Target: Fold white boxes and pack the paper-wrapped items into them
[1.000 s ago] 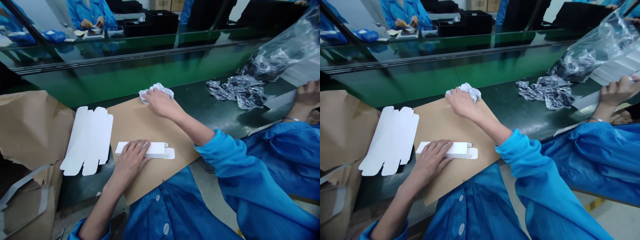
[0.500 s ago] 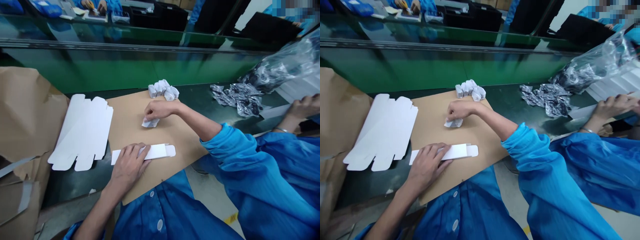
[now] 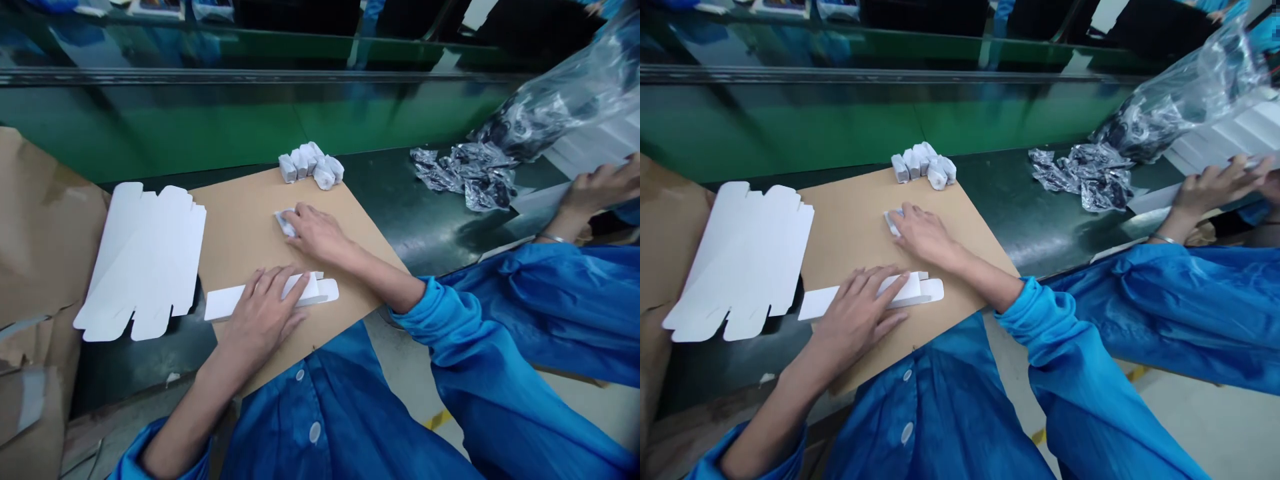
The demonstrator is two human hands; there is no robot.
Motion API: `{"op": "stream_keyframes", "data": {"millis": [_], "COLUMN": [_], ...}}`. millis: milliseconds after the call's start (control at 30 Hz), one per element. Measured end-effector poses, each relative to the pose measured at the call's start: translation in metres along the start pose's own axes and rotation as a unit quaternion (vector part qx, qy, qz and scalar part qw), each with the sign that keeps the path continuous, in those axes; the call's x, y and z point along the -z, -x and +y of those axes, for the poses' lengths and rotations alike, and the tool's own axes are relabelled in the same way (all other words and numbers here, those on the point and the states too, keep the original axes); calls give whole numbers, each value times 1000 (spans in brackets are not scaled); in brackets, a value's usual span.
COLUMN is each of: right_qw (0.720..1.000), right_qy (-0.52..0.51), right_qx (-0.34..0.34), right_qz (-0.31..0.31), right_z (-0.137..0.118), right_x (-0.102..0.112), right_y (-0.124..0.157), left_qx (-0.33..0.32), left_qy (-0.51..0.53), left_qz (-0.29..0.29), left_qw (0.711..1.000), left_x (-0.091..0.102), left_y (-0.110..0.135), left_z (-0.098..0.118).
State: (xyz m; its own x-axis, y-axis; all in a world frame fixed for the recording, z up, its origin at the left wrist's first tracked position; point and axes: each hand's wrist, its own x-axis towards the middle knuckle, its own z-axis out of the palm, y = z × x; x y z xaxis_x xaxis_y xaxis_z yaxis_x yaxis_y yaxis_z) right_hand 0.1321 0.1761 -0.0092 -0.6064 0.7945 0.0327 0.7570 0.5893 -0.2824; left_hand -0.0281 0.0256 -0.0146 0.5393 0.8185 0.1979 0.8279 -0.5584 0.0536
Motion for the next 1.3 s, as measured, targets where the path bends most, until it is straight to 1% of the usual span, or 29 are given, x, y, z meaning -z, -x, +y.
{"op": "stream_keyframes", "data": {"millis": [33,100,167,200,233,267,300,333,367,400,467,500,533,600,667,700,733,767,800,833,867,900,933,1000,1067,1133,1200,1233,1300], "right_qw": [999,990,967,957,954,959,967,974,981,988,997,998,997,992,982,976,966,952,935,920,913,916,928,953,968,981,987,988,984], "right_qy": [-32,-141,-242,-270,-272,-246,-202,-153,-110,-76,-45,-40,-35,-46,-113,-169,-235,-301,-355,-385,-391,-378,-354,-292,-228,-153,-98,-84,-100], "right_qx": [1,-25,-60,-79,-102,-129,-153,-163,-151,-122,-58,-43,-50,-87,-99,-87,-61,-28,6,31,49,56,58,73,94,99,81,60,9], "right_qz": [4,-3,-48,-71,-76,-57,-20,19,43,51,39,37,46,82,112,109,84,40,-17,-69,-106,-118,-102,-32,34,72,96,114,147], "right_z": [3,17,39,49,58,65,69,70,69,66,59,55,52,48,47,46,46,45,43,41,38,34,28,15,0,-15,-26,-30,-35], "right_x": [-3,-3,5,10,14,18,20,21,19,15,4,-2,-6,-10,-4,3,9,16,21,25,25,23,18,3,-13,-26,-33,-35,-36], "right_y": [0,0,6,11,18,25,33,39,44,47,46,42,39,35,45,55,68,83,98,111,122,130,134,136,134,133,134,135,136], "left_qx": [-11,-20,-25,-32,-42,-54,-65,-73,-77,-79,-82,-85,-90,-98,-101,-101,-100,-99,-100,-104,-108,-112,-115,-117,-116,-115,-110,-105,-92], "left_qy": [5,11,10,11,16,23,34,45,56,66,84,91,97,107,116,120,123,126,126,125,124,123,125,128,128,126,126,124,119], "left_qz": [-12,-39,-62,-71,-80,-89,-98,-108,-116,-121,-115,-103,-86,-49,-18,-8,-3,-4,-7,-12,-17,-20,-22,-23,-20,-17,-6,5,30], "left_qw": [1000,999,998,997,996,994,992,990,989,987,986,987,987,988,988,988,987,987,987,987,986,986,985,985,985,985,986,987,988], "left_x": [0,1,2,2,3,4,4,4,4,3,0,-1,-2,-4,-5,-5,-5,-5,-5,-5,-5,-5,-5,-5,-5,-5,-6,-7,-10], "left_y": [-4,-11,-16,-18,-20,-21,-22,-22,-22,-21,-18,-15,-12,-7,-2,-1,0,0,0,0,-1,-1,-2,-3,-3,-2,0,0,2], "left_z": [2,6,7,7,7,7,6,6,5,5,3,2,2,0,-1,-1,-2,-3,-5,-6,-7,-9,-10,-12,-12,-12,-11,-11,-11]}}
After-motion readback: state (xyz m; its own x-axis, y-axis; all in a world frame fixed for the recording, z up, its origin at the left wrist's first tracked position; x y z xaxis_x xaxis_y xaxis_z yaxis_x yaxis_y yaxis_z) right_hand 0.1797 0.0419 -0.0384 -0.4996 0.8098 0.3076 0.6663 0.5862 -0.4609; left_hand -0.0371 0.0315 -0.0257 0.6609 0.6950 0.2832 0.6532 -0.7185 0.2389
